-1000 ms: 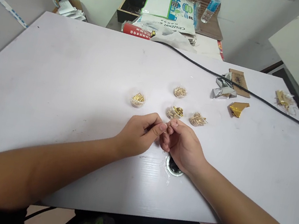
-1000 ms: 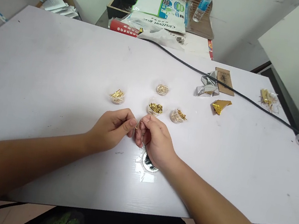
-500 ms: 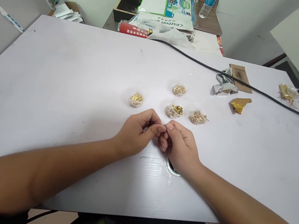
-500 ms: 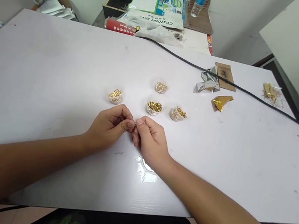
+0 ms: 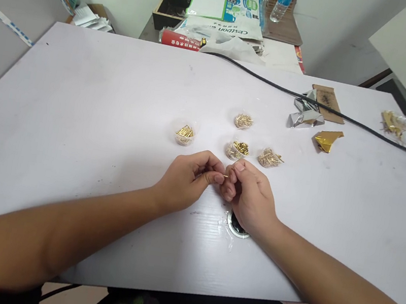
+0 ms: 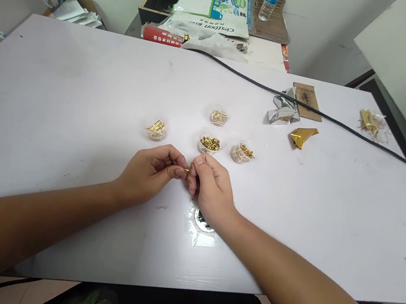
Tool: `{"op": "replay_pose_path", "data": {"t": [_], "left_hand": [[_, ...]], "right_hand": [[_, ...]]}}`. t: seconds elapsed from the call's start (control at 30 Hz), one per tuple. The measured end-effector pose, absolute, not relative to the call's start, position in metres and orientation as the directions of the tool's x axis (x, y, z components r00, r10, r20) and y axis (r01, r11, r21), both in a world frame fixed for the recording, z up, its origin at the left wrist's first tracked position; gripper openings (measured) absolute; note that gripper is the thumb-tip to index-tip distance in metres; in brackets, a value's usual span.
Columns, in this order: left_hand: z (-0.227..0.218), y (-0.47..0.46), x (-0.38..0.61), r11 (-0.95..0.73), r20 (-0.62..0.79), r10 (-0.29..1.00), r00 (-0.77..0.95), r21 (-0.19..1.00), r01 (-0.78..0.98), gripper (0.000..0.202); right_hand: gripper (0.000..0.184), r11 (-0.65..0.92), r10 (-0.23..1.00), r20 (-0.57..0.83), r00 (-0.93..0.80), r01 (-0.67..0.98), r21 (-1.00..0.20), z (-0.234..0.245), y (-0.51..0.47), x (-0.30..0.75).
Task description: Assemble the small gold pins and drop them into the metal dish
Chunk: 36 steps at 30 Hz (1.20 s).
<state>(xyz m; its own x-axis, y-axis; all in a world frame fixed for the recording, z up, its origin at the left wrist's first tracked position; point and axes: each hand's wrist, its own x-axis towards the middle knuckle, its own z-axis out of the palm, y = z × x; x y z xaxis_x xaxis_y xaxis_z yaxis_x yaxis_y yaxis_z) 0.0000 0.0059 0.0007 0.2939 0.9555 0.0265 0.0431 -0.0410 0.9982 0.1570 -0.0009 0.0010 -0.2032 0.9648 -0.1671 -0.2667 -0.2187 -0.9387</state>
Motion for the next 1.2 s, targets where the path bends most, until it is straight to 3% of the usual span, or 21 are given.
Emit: {"op": "replay_pose_path", "data": {"t": [0.1,0.53,1.2], "left_hand": [[0.001,0.007,0.0,-0.04,0.039,0.958,0.285,0.999,-0.004,0.005],[0.013,0.006,0.002,-0.045,0.07,0.924,0.377,0.996,-0.074,0.038],[0.01,0.009,-0.001,-0.064,0.059,0.937,0.345,0.998,0.002,0.037]], "right_hand": [[0.033,-0.194,0.968,-0.146,-0.206,-0.241,-0.951,0.001,-0.001,0.156],[0.035,-0.08,0.964,-0.04,-0.262,-0.143,-0.986,0.005,-0.004,0.151],[0.036,-0.065,0.956,-0.005,-0.293,-0.198,-0.978,0.003,-0.003,0.152]]}}
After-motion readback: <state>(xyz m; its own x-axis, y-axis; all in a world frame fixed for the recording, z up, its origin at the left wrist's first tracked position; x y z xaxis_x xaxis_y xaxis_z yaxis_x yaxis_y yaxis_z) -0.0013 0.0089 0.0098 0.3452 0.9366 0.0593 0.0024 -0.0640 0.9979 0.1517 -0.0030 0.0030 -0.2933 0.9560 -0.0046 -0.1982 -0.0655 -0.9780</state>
